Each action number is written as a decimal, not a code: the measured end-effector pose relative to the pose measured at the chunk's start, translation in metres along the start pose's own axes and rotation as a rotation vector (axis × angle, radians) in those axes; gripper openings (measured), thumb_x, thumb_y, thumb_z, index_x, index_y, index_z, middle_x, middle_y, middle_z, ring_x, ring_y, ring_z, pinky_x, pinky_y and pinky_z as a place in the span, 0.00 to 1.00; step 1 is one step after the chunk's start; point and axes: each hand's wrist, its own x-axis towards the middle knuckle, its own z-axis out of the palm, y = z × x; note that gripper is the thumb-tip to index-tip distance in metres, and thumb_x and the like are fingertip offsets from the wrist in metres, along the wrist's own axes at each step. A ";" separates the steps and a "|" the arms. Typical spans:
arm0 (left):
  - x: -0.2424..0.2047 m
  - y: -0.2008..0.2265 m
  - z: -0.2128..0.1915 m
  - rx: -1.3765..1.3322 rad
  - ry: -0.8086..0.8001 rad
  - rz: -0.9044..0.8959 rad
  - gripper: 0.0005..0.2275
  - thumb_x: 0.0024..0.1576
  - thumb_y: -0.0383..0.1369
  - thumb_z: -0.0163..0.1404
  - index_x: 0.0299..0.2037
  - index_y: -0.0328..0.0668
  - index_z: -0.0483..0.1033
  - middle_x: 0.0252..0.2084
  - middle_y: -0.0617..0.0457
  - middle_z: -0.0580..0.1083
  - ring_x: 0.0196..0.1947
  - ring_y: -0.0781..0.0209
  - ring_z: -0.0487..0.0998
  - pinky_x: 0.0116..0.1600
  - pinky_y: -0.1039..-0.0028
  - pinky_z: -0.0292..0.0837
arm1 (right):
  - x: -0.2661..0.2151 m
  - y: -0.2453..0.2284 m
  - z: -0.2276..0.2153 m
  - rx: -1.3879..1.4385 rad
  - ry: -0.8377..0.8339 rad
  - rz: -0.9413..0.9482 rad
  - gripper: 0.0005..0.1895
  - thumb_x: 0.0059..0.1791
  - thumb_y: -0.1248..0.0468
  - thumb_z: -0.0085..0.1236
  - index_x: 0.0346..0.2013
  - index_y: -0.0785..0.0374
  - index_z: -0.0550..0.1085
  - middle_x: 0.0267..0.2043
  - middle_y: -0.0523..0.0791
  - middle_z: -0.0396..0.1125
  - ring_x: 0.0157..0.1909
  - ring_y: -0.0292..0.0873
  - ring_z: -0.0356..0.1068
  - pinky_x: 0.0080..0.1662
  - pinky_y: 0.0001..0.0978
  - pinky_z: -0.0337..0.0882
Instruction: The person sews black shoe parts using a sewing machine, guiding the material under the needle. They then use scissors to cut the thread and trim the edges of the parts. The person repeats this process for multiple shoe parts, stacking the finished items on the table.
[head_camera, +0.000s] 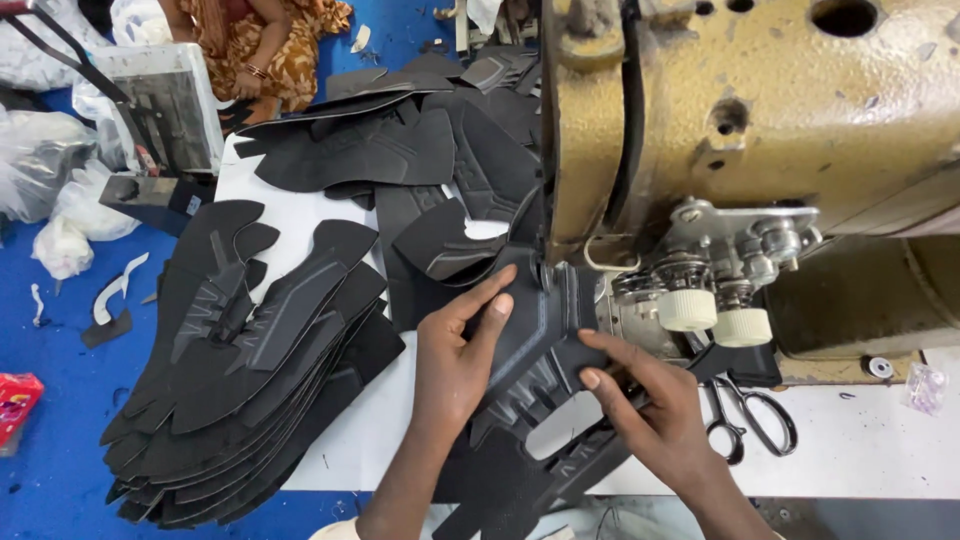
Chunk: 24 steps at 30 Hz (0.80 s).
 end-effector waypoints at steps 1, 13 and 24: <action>0.002 -0.001 -0.001 0.004 -0.021 0.026 0.17 0.62 0.37 0.51 0.59 0.40 0.78 0.56 0.47 0.81 0.54 0.62 0.82 0.58 0.74 0.75 | 0.001 -0.002 0.000 0.016 0.008 0.039 0.20 0.48 0.65 0.64 0.55 0.64 0.78 0.20 0.42 0.69 0.22 0.31 0.62 0.25 0.27 0.63; 0.007 0.015 -0.028 0.185 -0.294 -0.045 0.23 0.59 0.38 0.52 0.67 0.51 0.69 0.61 0.51 0.78 0.38 0.65 0.85 0.40 0.73 0.78 | 0.014 0.001 -0.001 0.015 0.031 0.025 0.20 0.47 0.65 0.65 0.54 0.63 0.79 0.18 0.39 0.65 0.19 0.29 0.59 0.23 0.26 0.58; 0.018 -0.012 -0.027 -0.027 -0.302 0.024 0.21 0.62 0.37 0.53 0.65 0.44 0.73 0.59 0.49 0.80 0.52 0.67 0.80 0.56 0.75 0.76 | 0.026 -0.002 -0.002 0.049 0.037 0.062 0.20 0.49 0.64 0.63 0.56 0.62 0.79 0.15 0.38 0.64 0.19 0.28 0.55 0.24 0.25 0.57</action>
